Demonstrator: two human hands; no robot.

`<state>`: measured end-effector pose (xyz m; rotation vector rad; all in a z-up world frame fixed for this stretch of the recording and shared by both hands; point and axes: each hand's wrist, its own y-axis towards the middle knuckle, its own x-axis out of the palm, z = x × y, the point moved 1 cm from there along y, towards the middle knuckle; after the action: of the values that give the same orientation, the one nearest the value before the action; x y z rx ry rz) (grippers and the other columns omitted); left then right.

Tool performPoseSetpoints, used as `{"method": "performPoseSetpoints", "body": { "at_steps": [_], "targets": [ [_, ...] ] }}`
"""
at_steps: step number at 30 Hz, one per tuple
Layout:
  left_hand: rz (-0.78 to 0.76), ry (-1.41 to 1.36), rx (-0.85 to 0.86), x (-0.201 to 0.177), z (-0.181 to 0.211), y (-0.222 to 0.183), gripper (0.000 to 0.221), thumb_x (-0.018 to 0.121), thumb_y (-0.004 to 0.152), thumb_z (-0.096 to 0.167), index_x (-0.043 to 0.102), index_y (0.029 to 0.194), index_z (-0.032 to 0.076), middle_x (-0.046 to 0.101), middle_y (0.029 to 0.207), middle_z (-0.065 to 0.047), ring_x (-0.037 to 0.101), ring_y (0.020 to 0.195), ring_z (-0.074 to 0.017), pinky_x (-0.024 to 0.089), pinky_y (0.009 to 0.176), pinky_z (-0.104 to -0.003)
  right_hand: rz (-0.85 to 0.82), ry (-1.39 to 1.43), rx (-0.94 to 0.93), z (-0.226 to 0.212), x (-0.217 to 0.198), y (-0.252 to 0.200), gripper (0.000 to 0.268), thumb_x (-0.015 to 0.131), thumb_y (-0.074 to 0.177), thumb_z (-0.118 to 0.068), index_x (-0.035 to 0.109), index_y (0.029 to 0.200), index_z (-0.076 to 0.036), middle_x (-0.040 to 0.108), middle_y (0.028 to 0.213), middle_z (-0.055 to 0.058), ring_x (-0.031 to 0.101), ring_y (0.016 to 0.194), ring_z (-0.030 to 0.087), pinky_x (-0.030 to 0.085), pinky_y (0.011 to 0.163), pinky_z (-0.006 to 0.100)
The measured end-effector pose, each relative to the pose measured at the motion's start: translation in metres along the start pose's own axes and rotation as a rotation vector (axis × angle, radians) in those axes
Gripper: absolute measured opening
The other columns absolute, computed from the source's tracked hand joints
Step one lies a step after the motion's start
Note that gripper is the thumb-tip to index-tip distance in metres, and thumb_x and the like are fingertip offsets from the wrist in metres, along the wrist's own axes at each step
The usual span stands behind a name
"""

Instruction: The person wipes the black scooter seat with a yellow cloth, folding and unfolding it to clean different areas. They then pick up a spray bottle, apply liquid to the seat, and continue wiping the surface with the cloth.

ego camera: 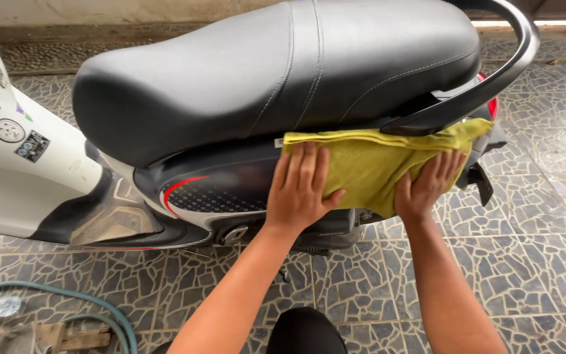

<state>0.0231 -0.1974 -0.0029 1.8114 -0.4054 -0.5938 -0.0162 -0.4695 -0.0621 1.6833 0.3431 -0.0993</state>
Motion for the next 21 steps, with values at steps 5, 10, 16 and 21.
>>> {"method": "performPoseSetpoints", "body": {
  "at_steps": [5, 10, 16, 21],
  "targets": [
    [0.071, 0.110, -0.172, 0.022, 0.028, 0.021, 0.078, 0.029, 0.096, 0.061, 0.064, 0.125, -0.002, 0.061, 0.123, -0.022, 0.063, 0.117, -0.0377, 0.045, 0.107, -0.056, -0.108, 0.065, -0.150, 0.007, -0.007, 0.060, 0.059, 0.048, 0.088, -0.021, 0.061, 0.133, 0.015, 0.057, 0.134, 0.033, 0.046, 0.134, 0.056, 0.023, 0.117, 0.062],
    [0.082, 0.142, -0.215, 0.039, 0.055, 0.035, 0.074, 0.026, 0.096, 0.059, 0.064, 0.117, -0.001, 0.060, 0.116, -0.019, 0.062, 0.113, -0.0361, 0.043, 0.104, -0.056, -0.282, 0.186, -0.182, 0.071, 0.000, 0.085, 0.065, 0.053, 0.076, -0.028, 0.071, 0.129, 0.005, 0.058, 0.140, 0.028, 0.044, 0.140, 0.053, 0.022, 0.121, 0.063],
    [0.091, 0.124, -0.104, 0.051, 0.079, -0.001, 0.071, 0.027, 0.101, 0.055, 0.059, 0.139, 0.005, 0.061, 0.133, -0.020, 0.062, 0.125, -0.0364, 0.043, 0.108, -0.054, -0.205, 0.270, -0.018, 0.083, -0.021, 0.072, 0.068, 0.049, 0.105, -0.032, 0.037, 0.158, 0.009, 0.033, 0.159, 0.037, 0.027, 0.146, 0.055, 0.018, 0.121, 0.061],
    [-0.068, 0.117, 0.073, 0.043, 0.071, -0.038, 0.074, 0.042, 0.098, 0.060, 0.048, 0.154, 0.011, 0.050, 0.152, -0.016, 0.053, 0.137, -0.0327, 0.038, 0.117, -0.053, -0.112, 0.079, 0.002, 0.060, -0.021, 0.011, 0.073, 0.053, 0.085, -0.021, 0.048, 0.149, 0.012, 0.042, 0.154, 0.036, 0.030, 0.146, 0.057, 0.013, 0.123, 0.059]
  ]
}}
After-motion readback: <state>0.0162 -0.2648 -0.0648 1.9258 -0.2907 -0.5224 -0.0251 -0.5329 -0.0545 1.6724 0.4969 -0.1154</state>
